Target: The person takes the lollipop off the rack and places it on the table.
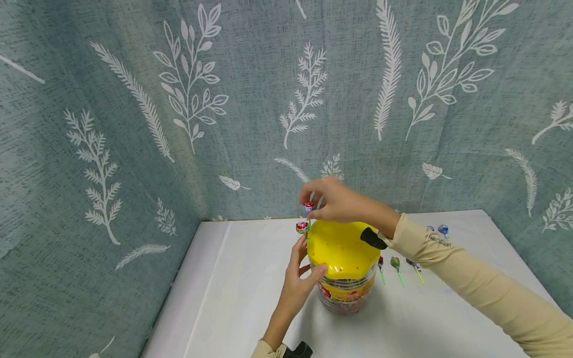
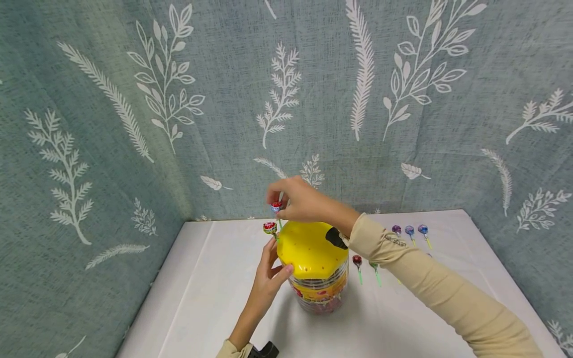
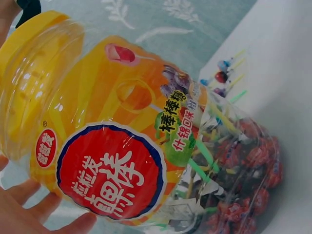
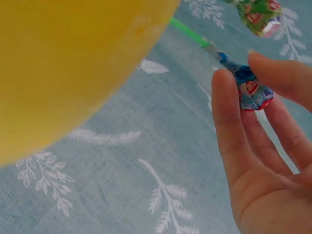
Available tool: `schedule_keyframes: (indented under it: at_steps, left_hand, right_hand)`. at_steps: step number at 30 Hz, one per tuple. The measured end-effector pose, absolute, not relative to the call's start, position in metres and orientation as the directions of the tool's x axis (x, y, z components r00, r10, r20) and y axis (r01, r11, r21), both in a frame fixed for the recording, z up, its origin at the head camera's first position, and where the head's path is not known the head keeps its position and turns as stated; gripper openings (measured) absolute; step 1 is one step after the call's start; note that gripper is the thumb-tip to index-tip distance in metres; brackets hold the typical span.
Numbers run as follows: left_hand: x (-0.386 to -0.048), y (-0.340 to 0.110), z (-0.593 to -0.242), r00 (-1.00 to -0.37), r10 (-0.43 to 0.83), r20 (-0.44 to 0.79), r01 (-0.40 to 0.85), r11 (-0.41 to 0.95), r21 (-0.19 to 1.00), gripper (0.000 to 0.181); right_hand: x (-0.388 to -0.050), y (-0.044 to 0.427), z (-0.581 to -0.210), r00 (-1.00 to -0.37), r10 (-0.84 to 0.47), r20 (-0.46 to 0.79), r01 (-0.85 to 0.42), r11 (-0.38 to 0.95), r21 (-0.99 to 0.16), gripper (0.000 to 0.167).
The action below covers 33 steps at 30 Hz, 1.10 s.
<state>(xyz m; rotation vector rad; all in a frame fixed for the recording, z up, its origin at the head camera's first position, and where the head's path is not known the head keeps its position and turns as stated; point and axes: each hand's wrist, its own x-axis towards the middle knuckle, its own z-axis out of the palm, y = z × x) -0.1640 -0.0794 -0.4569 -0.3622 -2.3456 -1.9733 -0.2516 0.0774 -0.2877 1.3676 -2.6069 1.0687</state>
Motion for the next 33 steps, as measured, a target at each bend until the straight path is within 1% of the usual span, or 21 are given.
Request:
schedule_keyframes:
  at_steps: [5, 12, 18, 22, 28, 33]
  left_hand:
    - [-0.163, -0.080, -0.457, -0.972, 0.129, 0.197, 0.216, 0.156, 0.964, 0.070]
    - [-0.163, -0.080, -0.458, -0.972, 0.126, 0.197, 0.216, 0.161, 0.963, 0.069]
    - [-0.163, -0.079, -0.458, -0.970, 0.126, 0.207, 0.226, 0.160, 0.961, 0.069]
    - [-0.164, -0.079, -0.458, -0.969, 0.124, 0.215, 0.233, 0.161, 0.959, 0.070]
    - [-0.164, -0.078, -0.458, -0.968, 0.120, 0.219, 0.237, 0.163, 0.958, 0.070]
    - [-0.165, -0.078, -0.458, -0.968, 0.121, 0.221, 0.239, 0.163, 0.957, 0.070]
  right_hand:
    - [-0.249, 0.084, -0.284, -0.627, -0.704, 0.333, -0.728, 0.377, -0.572, 0.019]
    - [-0.242, 0.098, -0.280, -0.676, -0.636, 0.373, -0.699, 0.392, -0.598, 0.019]
    - [-0.241, 0.114, -0.278, -0.692, -0.611, 0.384, -0.686, 0.390, -0.615, 0.021]
    - [-0.240, 0.126, -0.277, -0.712, -0.594, 0.374, -0.665, 0.399, -0.632, 0.022]
    - [-0.235, 0.143, -0.277, -0.760, -0.561, 0.329, -0.616, 0.461, -0.639, 0.023]
    - [-0.232, 0.157, -0.282, -0.774, -0.553, 0.308, -0.599, 0.481, -0.640, 0.022]
